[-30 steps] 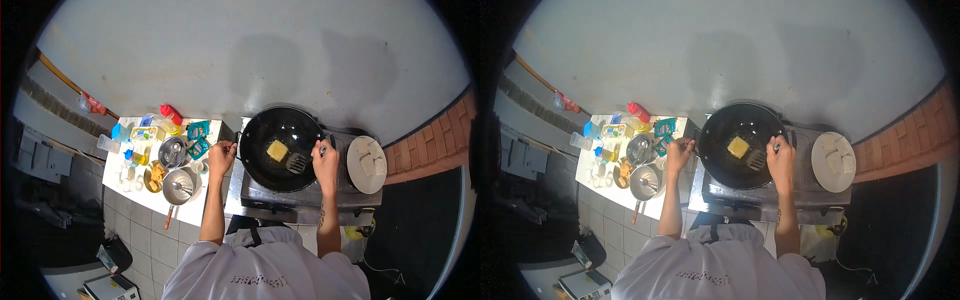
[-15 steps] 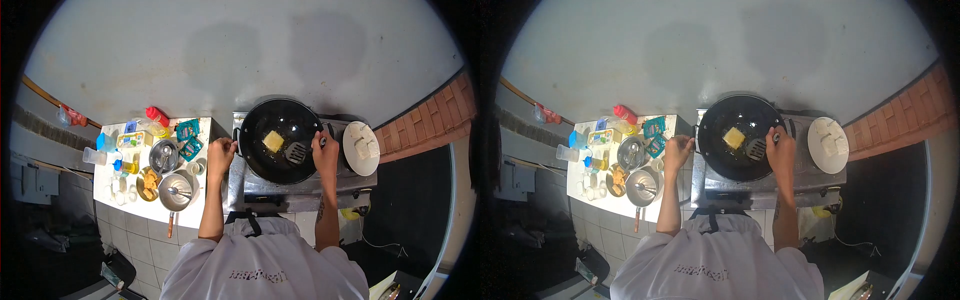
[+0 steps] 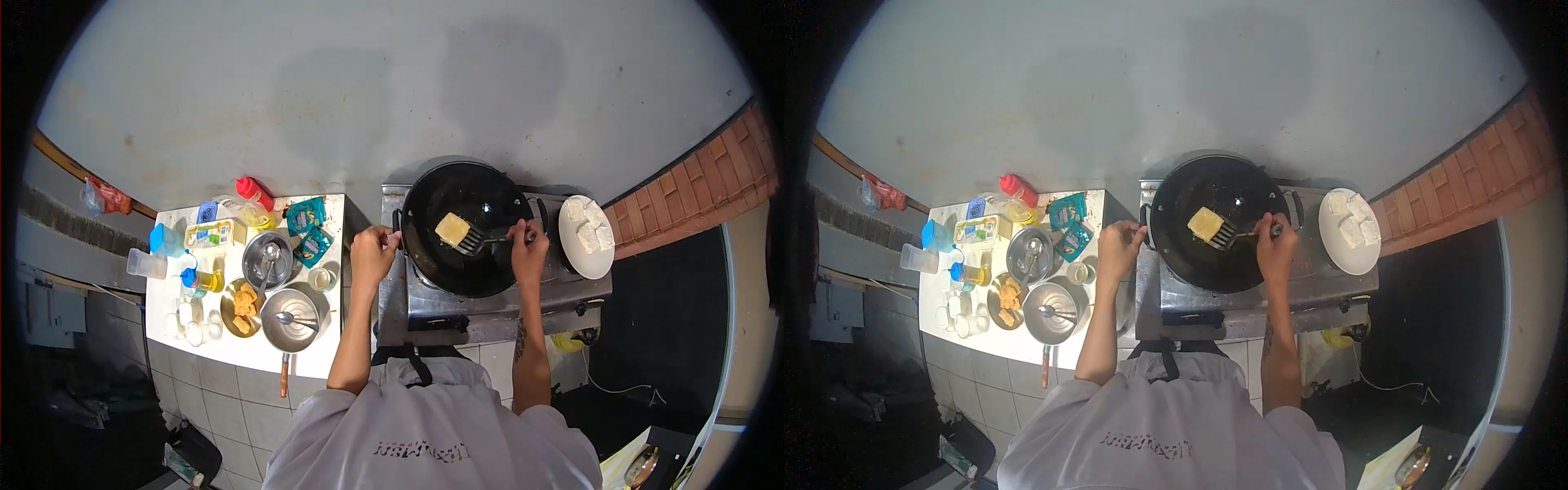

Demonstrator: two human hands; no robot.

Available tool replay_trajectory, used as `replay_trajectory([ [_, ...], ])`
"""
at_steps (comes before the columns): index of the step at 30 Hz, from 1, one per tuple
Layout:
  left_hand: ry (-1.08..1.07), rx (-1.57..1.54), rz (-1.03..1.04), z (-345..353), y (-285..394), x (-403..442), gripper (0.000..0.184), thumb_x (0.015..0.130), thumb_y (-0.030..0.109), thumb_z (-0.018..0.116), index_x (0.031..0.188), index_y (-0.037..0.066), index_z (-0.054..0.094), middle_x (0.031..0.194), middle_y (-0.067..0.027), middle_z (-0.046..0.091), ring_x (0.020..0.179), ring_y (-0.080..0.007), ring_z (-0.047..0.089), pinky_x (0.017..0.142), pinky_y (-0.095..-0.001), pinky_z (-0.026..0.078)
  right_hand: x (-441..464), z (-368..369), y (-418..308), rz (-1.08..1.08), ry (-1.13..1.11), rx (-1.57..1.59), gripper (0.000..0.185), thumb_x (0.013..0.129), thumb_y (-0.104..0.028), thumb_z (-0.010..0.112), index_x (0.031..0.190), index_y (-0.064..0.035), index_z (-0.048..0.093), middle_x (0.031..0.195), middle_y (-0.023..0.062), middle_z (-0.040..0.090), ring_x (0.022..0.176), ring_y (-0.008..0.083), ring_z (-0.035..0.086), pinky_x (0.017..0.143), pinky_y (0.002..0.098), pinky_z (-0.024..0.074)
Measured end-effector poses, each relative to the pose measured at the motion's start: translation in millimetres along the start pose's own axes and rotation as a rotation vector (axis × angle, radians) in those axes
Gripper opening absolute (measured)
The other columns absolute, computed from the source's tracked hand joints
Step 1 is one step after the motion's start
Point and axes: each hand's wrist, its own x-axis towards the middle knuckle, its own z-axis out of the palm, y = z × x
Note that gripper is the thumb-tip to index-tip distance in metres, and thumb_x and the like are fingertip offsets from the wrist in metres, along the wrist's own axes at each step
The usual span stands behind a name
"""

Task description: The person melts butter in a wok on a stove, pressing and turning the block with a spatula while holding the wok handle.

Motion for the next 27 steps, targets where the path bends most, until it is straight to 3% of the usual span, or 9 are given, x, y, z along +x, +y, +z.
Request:
replay_trajectory([
  [3, -0.004, -0.020, -0.006, -2, 2, 1, 0.022, 0.080, 0.019, 0.075, 0.082, -0.001, 0.070, 0.067, -0.0138, 0.064, 0.061, -0.0302, 0.064, 0.060, -0.0389, 0.049, -1, -6, -14, 0.014, 0.035, 0.073, 0.034, 0.099, -0.015, 0.053, 0.070, 0.0008, 0.052, 0.061, 0.0031, 0.058, 0.055, 0.0075, 0.045, 0.052, 0.0265, 0.0353],
  [5, -0.018, -0.023, -0.008, -3, 1, 1, 0.022, 0.080, 0.019, 0.075, 0.082, -0.001, 0.070, 0.067, -0.0137, 0.064, 0.061, -0.0303, 0.064, 0.060, -0.0389, 0.049, 0, -12, -28, 0.048, -0.015, 0.001, 0.031, 0.098, -0.016, 0.055, 0.072, 0.0023, 0.056, 0.061, 0.0086, 0.060, 0.058, 0.0144, 0.057, 0.057, 0.0311, 0.0440],
  [12, -0.046, -0.022, 0.051, -4, -5, 3, 0.021, 0.079, 0.018, 0.075, 0.084, -0.002, 0.070, 0.068, -0.0137, 0.064, 0.060, -0.0304, 0.063, 0.060, -0.0385, 0.049, 2, -1, -39, -0.021, 0.041, 0.067, 0.032, 0.098, -0.016, 0.054, 0.072, 0.0023, 0.056, 0.060, 0.0081, 0.060, 0.057, 0.0130, 0.056, 0.057, 0.0301, 0.0434],
  [20, -0.056, -0.002, 0.089, -4, -7, 2, 0.023, 0.080, 0.020, 0.074, 0.088, -0.002, 0.071, 0.067, -0.0139, 0.064, 0.060, -0.0307, 0.063, 0.060, -0.0379, 0.049, -15, -18, -25, 0.132, 0.111, -0.009, 0.030, 0.097, -0.014, 0.055, 0.073, 0.0023, 0.057, 0.062, 0.0090, 0.061, 0.058, 0.0134, 0.056, 0.056, 0.0308, 0.0430],
  [27, 0.002, -0.003, 0.034, -2, -2, -3, 0.025, 0.083, 0.022, 0.073, 0.087, -0.002, 0.071, 0.066, -0.0147, 0.064, 0.058, -0.0287, 0.062, 0.058, -0.0367, 0.048, -23, -10, -1, 0.096, 0.108, -0.024, 0.030, 0.098, -0.015, 0.054, 0.073, 0.0025, 0.058, 0.064, 0.0098, 0.062, 0.060, 0.0152, 0.057, 0.059, 0.0323, 0.0440],
])
